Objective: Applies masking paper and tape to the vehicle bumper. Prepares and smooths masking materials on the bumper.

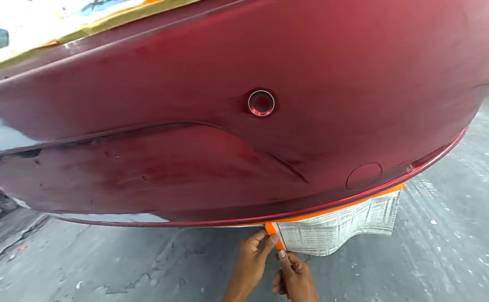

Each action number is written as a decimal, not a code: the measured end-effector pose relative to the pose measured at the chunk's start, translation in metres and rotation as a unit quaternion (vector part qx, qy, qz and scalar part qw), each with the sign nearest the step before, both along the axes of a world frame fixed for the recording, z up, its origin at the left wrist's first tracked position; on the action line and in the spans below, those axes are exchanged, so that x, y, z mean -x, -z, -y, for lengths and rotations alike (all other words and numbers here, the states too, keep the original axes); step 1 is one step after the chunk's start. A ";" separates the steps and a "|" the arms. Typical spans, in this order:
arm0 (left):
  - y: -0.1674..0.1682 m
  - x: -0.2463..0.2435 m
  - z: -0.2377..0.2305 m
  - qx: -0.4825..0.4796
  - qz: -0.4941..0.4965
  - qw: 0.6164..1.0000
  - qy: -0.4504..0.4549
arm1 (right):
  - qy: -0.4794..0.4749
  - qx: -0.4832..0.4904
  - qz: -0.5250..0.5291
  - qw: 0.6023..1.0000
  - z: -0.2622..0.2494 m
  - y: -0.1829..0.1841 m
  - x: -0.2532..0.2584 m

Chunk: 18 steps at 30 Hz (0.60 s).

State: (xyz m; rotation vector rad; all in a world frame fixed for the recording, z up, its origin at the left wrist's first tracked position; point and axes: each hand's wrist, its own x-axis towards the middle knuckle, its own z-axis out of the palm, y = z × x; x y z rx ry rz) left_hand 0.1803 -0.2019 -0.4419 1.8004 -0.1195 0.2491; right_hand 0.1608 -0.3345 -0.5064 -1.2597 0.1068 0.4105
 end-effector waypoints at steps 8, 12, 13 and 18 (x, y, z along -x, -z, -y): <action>0.015 0.003 0.006 0.005 -0.056 0.998 0.000 | -0.011 -0.017 -0.023 1.000 -0.002 0.000 -0.006; 0.021 -0.001 0.006 -0.022 -0.070 0.997 -0.014 | -0.007 -0.062 -0.013 0.998 0.000 0.002 -0.001; 0.022 -0.003 0.006 -0.034 -0.065 0.997 -0.022 | -0.016 -0.080 0.004 0.997 0.001 0.007 0.003; 0.023 -0.007 0.005 -0.047 -0.037 0.998 -0.030 | -0.021 -0.039 0.005 0.999 0.000 0.014 0.005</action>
